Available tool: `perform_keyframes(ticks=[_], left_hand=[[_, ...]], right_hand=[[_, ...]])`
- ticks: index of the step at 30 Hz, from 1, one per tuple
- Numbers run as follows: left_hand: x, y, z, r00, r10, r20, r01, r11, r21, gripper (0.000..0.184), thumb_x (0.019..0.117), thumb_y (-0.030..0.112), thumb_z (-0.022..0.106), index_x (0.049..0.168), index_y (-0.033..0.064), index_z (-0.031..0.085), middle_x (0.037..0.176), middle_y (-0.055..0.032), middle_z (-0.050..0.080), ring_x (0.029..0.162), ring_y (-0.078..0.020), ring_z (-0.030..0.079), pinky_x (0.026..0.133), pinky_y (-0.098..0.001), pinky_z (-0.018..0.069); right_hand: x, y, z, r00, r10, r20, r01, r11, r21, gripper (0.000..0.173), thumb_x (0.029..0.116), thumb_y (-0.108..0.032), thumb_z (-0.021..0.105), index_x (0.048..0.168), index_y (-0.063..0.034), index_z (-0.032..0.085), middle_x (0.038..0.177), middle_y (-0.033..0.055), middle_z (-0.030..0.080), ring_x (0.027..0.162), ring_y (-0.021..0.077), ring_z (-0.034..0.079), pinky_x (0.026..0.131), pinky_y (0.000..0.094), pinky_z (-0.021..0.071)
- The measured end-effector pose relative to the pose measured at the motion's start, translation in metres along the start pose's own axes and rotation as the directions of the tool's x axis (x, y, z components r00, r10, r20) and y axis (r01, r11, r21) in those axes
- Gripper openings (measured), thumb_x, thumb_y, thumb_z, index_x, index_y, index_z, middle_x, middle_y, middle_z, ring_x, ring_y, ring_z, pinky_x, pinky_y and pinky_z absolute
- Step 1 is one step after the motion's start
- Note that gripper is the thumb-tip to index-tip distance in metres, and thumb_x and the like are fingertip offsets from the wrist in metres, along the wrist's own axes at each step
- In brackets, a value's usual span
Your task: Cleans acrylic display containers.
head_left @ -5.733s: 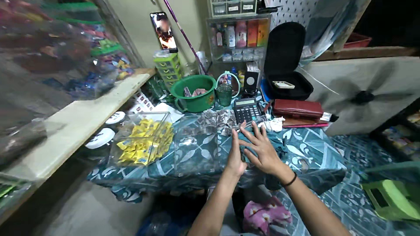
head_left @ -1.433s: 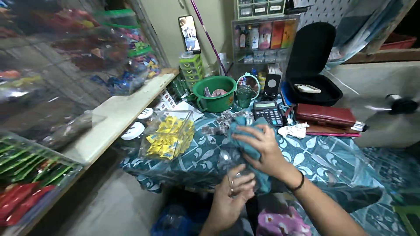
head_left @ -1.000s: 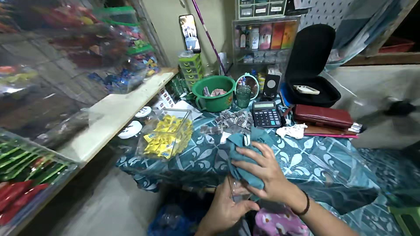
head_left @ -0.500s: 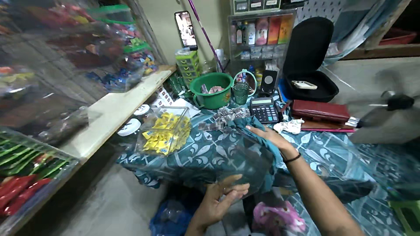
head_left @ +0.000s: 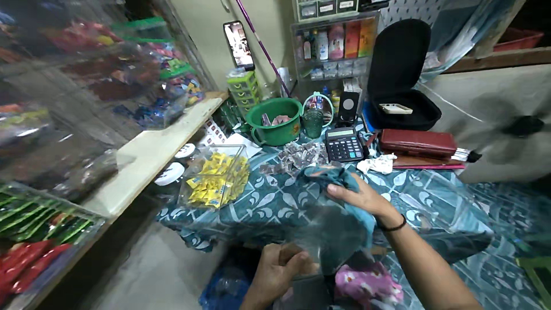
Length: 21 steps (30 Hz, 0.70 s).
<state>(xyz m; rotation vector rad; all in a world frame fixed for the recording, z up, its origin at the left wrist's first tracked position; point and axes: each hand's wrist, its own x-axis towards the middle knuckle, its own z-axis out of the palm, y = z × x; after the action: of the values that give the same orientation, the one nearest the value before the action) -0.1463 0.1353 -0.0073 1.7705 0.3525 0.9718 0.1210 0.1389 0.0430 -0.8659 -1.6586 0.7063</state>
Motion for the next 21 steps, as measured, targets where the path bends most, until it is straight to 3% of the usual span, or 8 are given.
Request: perform_keyframes(ticks=[4, 6, 8, 10, 11, 13, 16, 21], left_hand=[[-0.001, -0.006, 0.004, 0.999, 0.049, 0.002, -0.049, 0.997, -0.064, 0.027, 0.1033, 0.032, 0.056, 0.093, 0.0163, 0.075, 0.077, 0.0053, 0.076, 0.068, -0.0039, 0.073, 0.063, -0.0205, 0.0623], [0.001, -0.007, 0.002, 0.997, 0.074, 0.001, -0.073, 0.988, -0.133, 0.026, 0.1026, 0.034, 0.056, 0.094, 0.0191, 0.076, 0.078, 0.0071, 0.076, 0.068, -0.0034, 0.073, 0.063, -0.0201, 0.0623], [0.006, -0.008, 0.002, 0.985, 0.171, 0.011, -0.164, 0.959, -0.233, 0.024, 0.1033, 0.034, 0.055, 0.098, 0.0212, 0.075, 0.085, 0.0098, 0.076, 0.074, -0.0008, 0.072, 0.069, -0.0187, 0.0613], [0.018, -0.003, 0.007, 0.965, 0.26, -0.038, -0.259, 0.92, -0.293, 0.024, 0.1041, 0.033, 0.053, 0.105, 0.0234, 0.075, 0.093, 0.011, 0.076, 0.081, 0.0002, 0.072, 0.074, -0.0184, 0.0605], [0.024, 0.001, 0.007, 0.958, 0.27, -0.093, -0.286, 0.914, -0.288, 0.025, 0.1045, 0.034, 0.052, 0.105, 0.0247, 0.075, 0.092, 0.0104, 0.077, 0.079, -0.0008, 0.073, 0.072, -0.0191, 0.061], [0.035, 0.004, 0.002, 0.946, 0.238, -0.222, -0.294, 0.918, -0.265, 0.03, 0.1049, 0.039, 0.048, 0.098, 0.0254, 0.075, 0.083, 0.0086, 0.076, 0.07, -0.0048, 0.074, 0.063, -0.0218, 0.0629], [0.043, 0.004, -0.01, 0.937, 0.12, -0.329, -0.205, 0.95, -0.237, 0.035, 0.1028, 0.047, 0.048, 0.088, 0.0285, 0.074, 0.073, 0.0096, 0.074, 0.061, -0.0044, 0.071, 0.057, -0.0213, 0.0613], [0.023, -0.004, 0.001, 0.98, -0.008, -0.198, -0.054, 0.952, -0.303, 0.033, 0.1021, 0.042, 0.052, 0.085, 0.0234, 0.073, 0.072, 0.0063, 0.075, 0.061, -0.0062, 0.072, 0.059, -0.0227, 0.0625]], right_hand=[[0.007, 0.013, -0.019, 0.981, 0.183, 0.065, -0.193, 0.946, 0.261, 0.041, 0.0944, -0.04, 0.068, 0.123, -0.0102, 0.064, 0.107, -0.011, 0.073, 0.099, -0.004, 0.066, 0.092, 0.0188, 0.0555], [-0.003, 0.025, -0.018, 0.982, 0.19, -0.018, -0.159, 0.867, 0.472, 0.045, 0.0922, -0.046, 0.071, 0.123, -0.014, 0.068, 0.109, -0.0063, 0.075, 0.099, 0.0008, 0.069, 0.089, 0.0215, 0.0574], [-0.032, 0.024, 0.0, 0.945, 0.295, -0.141, -0.181, 0.831, 0.527, 0.035, 0.1068, -0.027, 0.05, 0.13, -0.0018, 0.059, 0.115, 0.0062, 0.071, 0.104, 0.0041, 0.067, 0.09, 0.021, 0.0554], [-0.04, -0.012, 0.038, 0.694, 0.685, -0.222, -0.475, 0.668, 0.574, 0.029, 0.1093, -0.006, 0.037, 0.129, 0.0065, 0.055, 0.11, 0.011, 0.066, 0.096, 0.0045, 0.062, 0.086, 0.0185, 0.0507], [-0.049, 0.0, 0.052, 0.649, 0.73, -0.215, -0.504, 0.624, 0.598, 0.027, 0.1083, -0.003, 0.035, 0.122, 0.0046, 0.057, 0.1, 0.0064, 0.066, 0.089, 0.0016, 0.061, 0.081, 0.017, 0.0512], [-0.074, 0.044, 0.071, 0.738, 0.644, -0.202, -0.384, 0.646, 0.66, 0.024, 0.1058, -0.003, 0.036, 0.108, -0.004, 0.06, 0.087, -0.0035, 0.067, 0.082, -0.0026, 0.063, 0.076, 0.0167, 0.0538], [-0.084, 0.044, 0.082, 0.803, 0.55, -0.231, -0.263, 0.674, 0.691, 0.022, 0.1032, -0.003, 0.043, 0.1, -0.012, 0.064, 0.085, -0.0084, 0.071, 0.082, -0.0038, 0.066, 0.076, 0.0168, 0.0559], [-0.082, 0.037, 0.045, 0.868, 0.267, -0.419, 0.044, 0.799, 0.6, 0.019, 0.1026, -0.02, 0.053, 0.097, -0.0209, 0.071, 0.087, -0.012, 0.073, 0.084, -0.0045, 0.068, 0.077, 0.0169, 0.0563]])
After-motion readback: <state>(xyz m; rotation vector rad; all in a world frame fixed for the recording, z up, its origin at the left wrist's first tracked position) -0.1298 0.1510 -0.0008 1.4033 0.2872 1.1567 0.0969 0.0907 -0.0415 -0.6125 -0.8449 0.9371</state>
